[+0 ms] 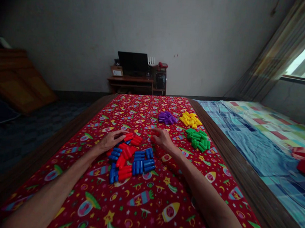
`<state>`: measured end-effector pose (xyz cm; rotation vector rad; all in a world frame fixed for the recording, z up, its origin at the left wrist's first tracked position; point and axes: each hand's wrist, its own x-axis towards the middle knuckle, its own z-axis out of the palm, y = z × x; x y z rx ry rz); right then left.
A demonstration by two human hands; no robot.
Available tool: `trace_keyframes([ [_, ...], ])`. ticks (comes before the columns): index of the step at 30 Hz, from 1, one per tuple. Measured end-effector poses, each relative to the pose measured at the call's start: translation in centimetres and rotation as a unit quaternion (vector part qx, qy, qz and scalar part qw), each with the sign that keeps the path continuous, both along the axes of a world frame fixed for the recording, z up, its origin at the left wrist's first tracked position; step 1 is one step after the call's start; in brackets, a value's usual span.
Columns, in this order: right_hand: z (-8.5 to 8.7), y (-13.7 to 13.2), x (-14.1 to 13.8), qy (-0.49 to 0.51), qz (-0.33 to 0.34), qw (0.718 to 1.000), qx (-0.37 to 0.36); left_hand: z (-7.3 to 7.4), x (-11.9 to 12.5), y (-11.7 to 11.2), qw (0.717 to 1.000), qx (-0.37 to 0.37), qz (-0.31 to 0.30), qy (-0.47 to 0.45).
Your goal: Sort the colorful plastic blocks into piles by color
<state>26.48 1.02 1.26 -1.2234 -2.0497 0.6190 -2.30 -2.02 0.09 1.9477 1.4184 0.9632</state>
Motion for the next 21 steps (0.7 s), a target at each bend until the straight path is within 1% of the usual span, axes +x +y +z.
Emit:
trace_keyframes([
  [2,0.0,0.8,1.6,-0.01,-0.037,0.999,0.008,0.0,-0.1,0.0,0.998,-0.017,0.007,-0.053],
  [4,0.1,1.3,3.2,-0.024,-0.071,0.997,0.03,0.4,0.1,-0.1,0.993,-0.032,0.016,-0.112],
  [6,0.2,1.2,4.4,-0.032,-0.101,0.991,0.087,1.0,0.4,-0.3,0.986,-0.036,0.034,-0.159],
  [8,0.6,0.7,4.5,-0.022,-0.111,0.982,0.153,1.8,1.0,-0.5,0.98,-0.034,0.05,-0.188],
  [9,1.0,0.2,4.1,-0.012,-0.101,0.98,0.169,2.1,1.5,-0.6,0.979,-0.036,0.05,-0.195],
  [10,1.4,-0.4,3.4,0.002,-0.075,0.983,0.167,2.5,2.1,-0.8,0.978,-0.04,0.045,-0.198],
  [11,1.8,-1.0,2.5,0.015,-0.035,0.988,0.153,2.7,2.7,-1.1,0.978,-0.045,0.036,-0.2],
  [13,2.6,-2.4,0.5,0.031,0.079,0.989,0.122,3.2,4.2,-1.7,0.979,-0.061,0.016,-0.194],
  [15,3.1,-3.5,-1.2,0.024,0.192,0.973,0.124,3.5,5.5,-2.4,0.982,-0.065,0.0,-0.18],
  [16,3.1,-3.9,-1.6,0.011,0.224,0.965,0.133,3.6,5.9,-2.7,0.984,-0.06,-0.007,-0.165],
  [17,3.1,-3.9,-1.7,-0.005,0.234,0.962,0.142,3.7,6.2,-2.9,0.988,-0.046,-0.009,-0.145],
  [18,3.0,-3.8,-1.5,-0.022,0.222,0.963,0.151,3.7,6.3,-3.0,0.993,-0.025,-0.009,-0.117],
  [21,2.3,-2.2,0.4,-0.083,0.126,0.972,0.178,3.5,5.7,-2.9,0.998,0.07,0.001,0.006],
])
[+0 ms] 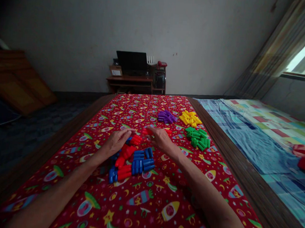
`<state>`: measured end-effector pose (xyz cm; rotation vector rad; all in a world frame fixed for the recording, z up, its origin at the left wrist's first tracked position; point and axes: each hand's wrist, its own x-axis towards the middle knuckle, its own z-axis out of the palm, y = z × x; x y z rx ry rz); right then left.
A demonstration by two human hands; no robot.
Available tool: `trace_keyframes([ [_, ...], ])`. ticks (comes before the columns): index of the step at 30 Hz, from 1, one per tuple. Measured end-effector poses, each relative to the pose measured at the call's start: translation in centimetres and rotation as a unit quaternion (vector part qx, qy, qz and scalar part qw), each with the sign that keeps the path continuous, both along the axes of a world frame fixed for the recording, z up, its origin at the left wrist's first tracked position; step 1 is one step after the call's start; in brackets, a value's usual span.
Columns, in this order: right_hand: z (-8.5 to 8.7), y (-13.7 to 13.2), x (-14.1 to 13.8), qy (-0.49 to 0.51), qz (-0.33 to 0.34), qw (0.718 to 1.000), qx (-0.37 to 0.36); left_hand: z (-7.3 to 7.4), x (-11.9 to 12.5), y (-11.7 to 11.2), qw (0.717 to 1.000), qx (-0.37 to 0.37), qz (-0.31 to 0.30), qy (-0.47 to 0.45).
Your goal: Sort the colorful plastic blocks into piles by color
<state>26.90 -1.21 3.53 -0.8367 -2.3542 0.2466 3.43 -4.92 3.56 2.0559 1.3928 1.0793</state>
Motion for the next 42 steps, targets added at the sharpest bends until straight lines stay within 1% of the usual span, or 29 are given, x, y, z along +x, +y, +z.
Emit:
trace_keyframes([
  [2,-0.7,1.3,1.5,-0.044,-0.059,0.997,0.025,-0.6,-0.7,0.4,0.996,0.045,0.002,0.078],
  [3,-1.1,1.9,2.2,-0.07,-0.082,0.994,0.034,-0.9,-0.9,0.7,0.993,0.055,-0.003,0.106],
  [6,-2.1,3.0,3.6,-0.141,-0.121,0.982,0.04,-1.9,-1.1,1.2,0.986,0.044,-0.032,0.155],
  [8,-2.4,3.1,4.3,-0.148,-0.11,0.982,0.043,-2.2,-0.8,1.4,0.983,0.017,-0.045,0.18],
  [9,-2.5,3.1,4.5,-0.135,-0.094,0.985,0.05,-2.3,-0.6,1.4,0.981,0.002,-0.045,0.19],
  [11,-2.2,2.7,4.5,-0.082,-0.049,0.993,0.073,-2.1,-0.3,1.5,0.98,-0.014,-0.027,0.197],
  [13,-1.6,2.0,3.7,-0.017,0.0,0.996,0.088,-1.9,-0.1,1.4,0.984,-0.008,0.01,0.18],
  [16,-0.9,0.2,1.0,0.047,0.038,0.996,0.061,-1.4,0.2,1.2,0.992,0.009,0.051,0.118],
  [17,-0.9,-0.5,0.0,0.055,0.042,0.997,0.043,-1.3,0.4,1.0,0.994,0.011,0.052,0.091],
  [19,-0.8,-1.6,-1.8,0.06,0.045,0.997,0.002,-0.9,0.9,0.6,0.999,0.009,0.035,0.037],
  [21,-0.7,-2.1,-2.8,0.054,0.042,0.997,-0.037,-0.4,1.4,0.2,1.0,0.007,0.01,0.001],
  [22,-0.5,-2.0,-2.8,0.048,0.033,0.997,-0.054,-0.2,1.6,0.0,1.0,0.006,-0.003,-0.002],
  [24,0.2,-1.3,-1.8,0.038,-0.011,0.997,-0.07,0.2,1.5,-0.1,0.999,0.013,-0.024,0.03],
  [26,1.0,0.0,0.1,0.039,-0.07,0.995,-0.064,0.4,0.9,-0.1,0.994,0.023,-0.041,0.097],
  [28,1.6,1.5,2.5,0.045,-0.121,0.99,-0.057,0.4,0.0,0.0,0.983,0.019,-0.055,0.172],
  [31,2.0,3.0,5.5,0.031,-0.142,0.986,-0.08,0.1,-1.1,-0.2,0.966,-0.021,-0.072,0.249],
  [34,1.7,3.6,7.1,0.0,-0.136,0.982,-0.132,0.1,-1.1,-0.5,0.955,-0.057,-0.079,0.282],
  [36,1.5,3.8,7.5,-0.022,-0.141,0.976,-0.164,0.3,-0.8,-0.6,0.953,-0.066,-0.069,0.289],
  [38,1.3,3.9,7.7,-0.037,-0.156,0.97,-0.181,0.6,-0.4,-0.7,0.957,-0.069,-0.049,0.278],
  [40,1.5,4.0,7.7,-0.031,-0.168,0.969,-0.177,0.9,-0.1,-0.5,0.971,-0.067,-0.021,0.229],
  [42,1.9,3.7,7.3,0.001,-0.173,0.973,-0.15,1.1,0.2,-0.3,0.988,-0.059,0.015,0.139],
])
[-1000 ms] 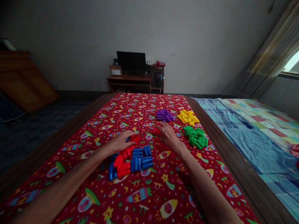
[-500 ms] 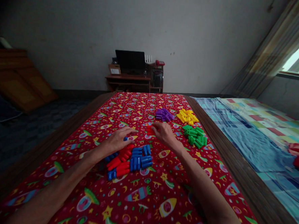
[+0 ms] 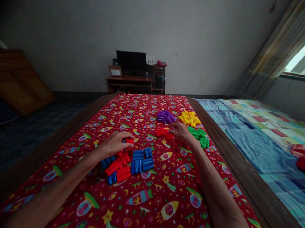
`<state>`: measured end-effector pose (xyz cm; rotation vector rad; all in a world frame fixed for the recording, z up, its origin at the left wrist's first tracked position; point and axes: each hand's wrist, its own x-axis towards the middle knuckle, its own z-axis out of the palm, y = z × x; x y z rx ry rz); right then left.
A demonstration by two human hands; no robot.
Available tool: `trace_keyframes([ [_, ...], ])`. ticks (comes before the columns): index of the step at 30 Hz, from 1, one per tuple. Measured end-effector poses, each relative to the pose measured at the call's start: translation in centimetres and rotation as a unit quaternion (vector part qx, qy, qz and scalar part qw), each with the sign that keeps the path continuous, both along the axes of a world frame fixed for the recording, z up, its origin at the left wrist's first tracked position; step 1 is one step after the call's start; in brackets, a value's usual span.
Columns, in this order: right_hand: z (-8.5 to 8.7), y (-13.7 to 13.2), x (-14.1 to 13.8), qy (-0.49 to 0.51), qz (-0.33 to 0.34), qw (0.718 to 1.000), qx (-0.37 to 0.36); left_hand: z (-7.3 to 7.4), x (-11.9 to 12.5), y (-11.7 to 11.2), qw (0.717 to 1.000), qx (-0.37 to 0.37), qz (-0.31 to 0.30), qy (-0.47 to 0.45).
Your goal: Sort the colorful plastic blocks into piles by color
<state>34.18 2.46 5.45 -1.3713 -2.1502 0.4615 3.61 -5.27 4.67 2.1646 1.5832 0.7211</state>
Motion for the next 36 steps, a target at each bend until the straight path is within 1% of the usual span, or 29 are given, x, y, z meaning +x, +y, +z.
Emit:
trace_keyframes([
  [2,0.7,-0.9,-1.2,0.045,0.011,0.998,0.031,0.1,0.3,0.1,0.994,0.01,0.034,-0.1],
  [3,1.0,-1.6,-2.1,0.068,0.034,0.997,0.034,0.1,0.5,0.0,0.989,0.01,0.042,-0.142],
  [5,1.5,-3.3,-4.3,0.103,0.119,0.988,0.01,0.2,1.2,-0.4,0.979,0.001,0.036,-0.199],
  [7,1.5,-4.9,-6.5,0.112,0.211,0.971,-0.017,0.4,2.0,-1.0,0.976,-0.008,0.01,-0.218],
  [8,1.5,-5.6,-7.4,0.108,0.239,0.965,-0.02,0.5,2.4,-1.3,0.976,-0.01,-0.002,-0.216],
  [10,1.2,-6.1,-8.2,0.088,0.255,0.963,-0.002,0.7,2.9,-1.8,0.98,-0.008,-0.014,-0.2],
  [12,0.9,-5.6,-7.8,0.06,0.223,0.972,0.03,0.9,2.9,-2.0,0.986,0.001,-0.017,-0.167],
  [13,0.8,-5.1,-7.2,0.048,0.189,0.979,0.051,0.9,2.6,-2.0,0.99,0.006,-0.019,-0.138],
  [15,0.4,-3.6,-5.4,0.027,0.084,0.99,0.109,0.9,1.5,-2.0,0.998,0.01,-0.029,-0.049],
  [17,-0.2,-2.2,-3.5,-0.006,-0.038,0.985,0.166,0.8,0.1,-2.2,0.996,-0.014,-0.058,0.061],
  [18,-0.5,-1.7,-2.6,-0.03,-0.086,0.98,0.179,0.7,-0.6,-2.3,0.99,-0.035,-0.077,0.109],
  [19,-0.9,-1.3,-2.0,-0.059,-0.122,0.975,0.179,0.7,-1.2,-2.5,0.983,-0.054,-0.093,0.146],
  [20,-1.3,-1.0,-1.5,-0.089,-0.144,0.971,0.166,0.6,-1.5,-2.6,0.977,-0.068,-0.105,0.171],
  [22,-1.9,-0.8,-1.0,-0.137,-0.152,0.971,0.128,0.4,-1.8,-2.9,0.971,-0.081,-0.113,0.195],
  [24,-2.1,-0.7,-0.9,-0.16,-0.142,0.971,0.106,0.3,-1.6,-2.9,0.971,-0.086,-0.111,0.195],
  [26,-2.0,-0.7,-1.0,-0.158,-0.133,0.972,0.116,0.2,-1.2,-2.6,0.972,-0.103,-0.116,0.178],
  [28,-1.6,-0.8,-1.2,-0.137,-0.126,0.971,0.147,0.3,-1.0,-2.1,0.975,-0.123,-0.127,0.136],
  [30,-0.9,-1.3,-2.0,-0.103,-0.102,0.974,0.176,0.4,-0.9,-1.7,0.982,-0.13,-0.124,0.063],
  [31,-0.5,-1.9,-2.7,-0.083,-0.077,0.977,0.181,0.5,-0.9,-1.4,0.986,-0.122,-0.111,0.024],
  [33,0.0,-3.5,-4.5,-0.037,0.011,0.985,0.167,0.9,-0.6,-1.1,0.994,-0.076,-0.07,-0.039],
  [35,0.2,-5.5,-6.8,0.003,0.12,0.985,0.121,1.3,-0.1,-1.1,0.997,-0.014,-0.034,-0.065],
  [36,0.2,-6.4,-7.8,0.013,0.165,0.981,0.097,1.6,0.3,-1.2,0.997,0.014,-0.026,-0.07],
])
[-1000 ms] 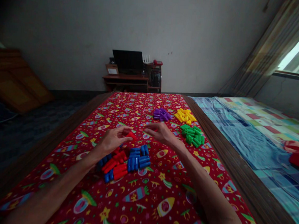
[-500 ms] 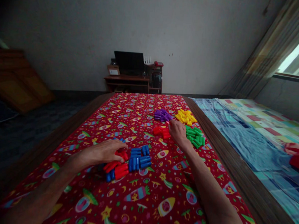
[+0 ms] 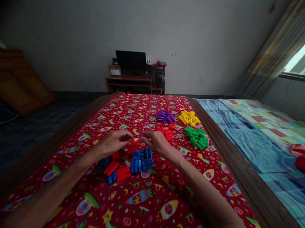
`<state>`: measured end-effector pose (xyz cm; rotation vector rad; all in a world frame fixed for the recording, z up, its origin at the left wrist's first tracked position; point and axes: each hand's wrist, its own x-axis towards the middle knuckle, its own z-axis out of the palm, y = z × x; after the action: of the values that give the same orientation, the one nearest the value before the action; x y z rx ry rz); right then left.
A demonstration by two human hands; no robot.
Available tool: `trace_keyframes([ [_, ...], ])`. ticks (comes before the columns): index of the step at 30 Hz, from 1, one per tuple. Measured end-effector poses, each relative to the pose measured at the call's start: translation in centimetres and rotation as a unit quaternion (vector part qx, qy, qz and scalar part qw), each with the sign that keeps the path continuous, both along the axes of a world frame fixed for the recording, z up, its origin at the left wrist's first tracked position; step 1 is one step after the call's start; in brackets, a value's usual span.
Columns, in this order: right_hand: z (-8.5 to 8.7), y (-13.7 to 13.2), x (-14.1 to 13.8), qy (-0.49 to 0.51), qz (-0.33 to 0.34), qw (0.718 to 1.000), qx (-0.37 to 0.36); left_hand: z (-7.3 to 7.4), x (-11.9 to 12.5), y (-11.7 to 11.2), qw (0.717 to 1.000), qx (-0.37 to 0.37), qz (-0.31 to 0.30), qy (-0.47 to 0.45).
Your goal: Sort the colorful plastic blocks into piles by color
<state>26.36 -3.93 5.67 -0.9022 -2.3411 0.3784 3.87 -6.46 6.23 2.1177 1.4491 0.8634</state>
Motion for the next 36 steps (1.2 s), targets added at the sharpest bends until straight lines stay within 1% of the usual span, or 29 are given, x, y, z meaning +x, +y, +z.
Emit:
trace_keyframes([
  [1,-0.1,-0.7,-0.9,-0.004,0.032,0.999,-0.018,0.2,0.3,-0.1,1.0,0.021,0.003,-0.003],
  [2,-0.2,-1.2,-1.6,-0.012,0.05,0.998,-0.027,0.4,0.6,-0.3,0.999,0.033,0.0,-0.005],
  [3,-0.3,-1.4,-1.9,-0.022,0.052,0.998,-0.027,0.6,0.8,-0.4,0.999,0.041,-0.003,-0.007],
  [4,-0.5,-1.3,-1.9,-0.029,0.04,0.999,-0.019,0.8,1.0,-0.5,0.999,0.047,-0.008,-0.006],
  [6,-0.9,-0.1,-0.9,-0.024,-0.023,0.999,0.011,1.3,0.8,-0.6,0.998,0.054,-0.013,0.006],
  [8,-1.4,1.9,1.2,0.001,-0.117,0.992,0.057,1.9,0.1,-0.6,0.998,0.052,-0.014,0.033],
  [10,-2.2,4.0,3.7,0.027,-0.214,0.97,0.109,2.5,-1.0,-0.6,0.997,0.032,-0.023,0.074],
  [11,-2.6,5.0,4.9,0.035,-0.253,0.958,0.129,2.7,-1.6,-0.7,0.995,0.016,-0.031,0.097],
  [13,-3.5,6.3,6.7,0.03,-0.293,0.944,0.146,2.9,-2.9,-1.2,0.987,-0.023,-0.048,0.153],
  [15,-4.3,6.9,7.6,-0.005,-0.288,0.949,0.125,2.5,-4.1,-2.1,0.975,-0.049,-0.051,0.209],
  [18,-4.9,7.2,7.7,-0.057,-0.275,0.957,0.075,1.7,-5.1,-4.4,0.96,-0.063,-0.057,0.268],
  [21,-4.9,7.4,7.4,-0.03,-0.302,0.949,0.085,0.8,-5.3,-7.0,0.945,-0.085,-0.096,0.3],
  [23,-4.8,7.7,7.2,0.001,-0.313,0.944,0.102,0.1,-5.4,-8.3,0.941,-0.088,-0.107,0.31],
  [24,-4.8,7.8,7.2,0.006,-0.306,0.947,0.1,-0.4,-5.5,-8.8,0.942,-0.079,-0.105,0.308],
  [26,-4.6,7.9,7.1,-0.01,-0.263,0.962,0.071,-1.7,-5.8,-9.2,0.951,-0.053,-0.101,0.289],
  [28,-4.5,7.9,7.0,-0.038,-0.213,0.976,0.031,-2.8,-6.2,-9.0,0.96,-0.032,-0.092,0.262],
  [29,-4.4,7.8,6.9,-0.046,-0.201,0.978,0.019,-3.2,-6.3,-8.7,0.964,-0.027,-0.086,0.249],
  [30,-4.3,7.7,6.9,-0.045,-0.201,0.978,0.017,-3.2,-6.3,-8.3,0.968,-0.026,-0.08,0.237],
  [32,-4.3,7.6,6.8,-0.028,-0.22,0.975,0.028,-2.6,-5.9,-7.2,0.975,-0.043,-0.076,0.205],
  [34,-4.2,7.6,6.8,-0.013,-0.241,0.97,0.034,-1.1,-4.9,-5.9,0.982,-0.081,-0.071,0.157],
  [36,-4.2,7.7,6.8,-0.013,-0.245,0.969,0.027,0.3,-3.5,-4.3,0.986,-0.116,-0.047,0.107],
])
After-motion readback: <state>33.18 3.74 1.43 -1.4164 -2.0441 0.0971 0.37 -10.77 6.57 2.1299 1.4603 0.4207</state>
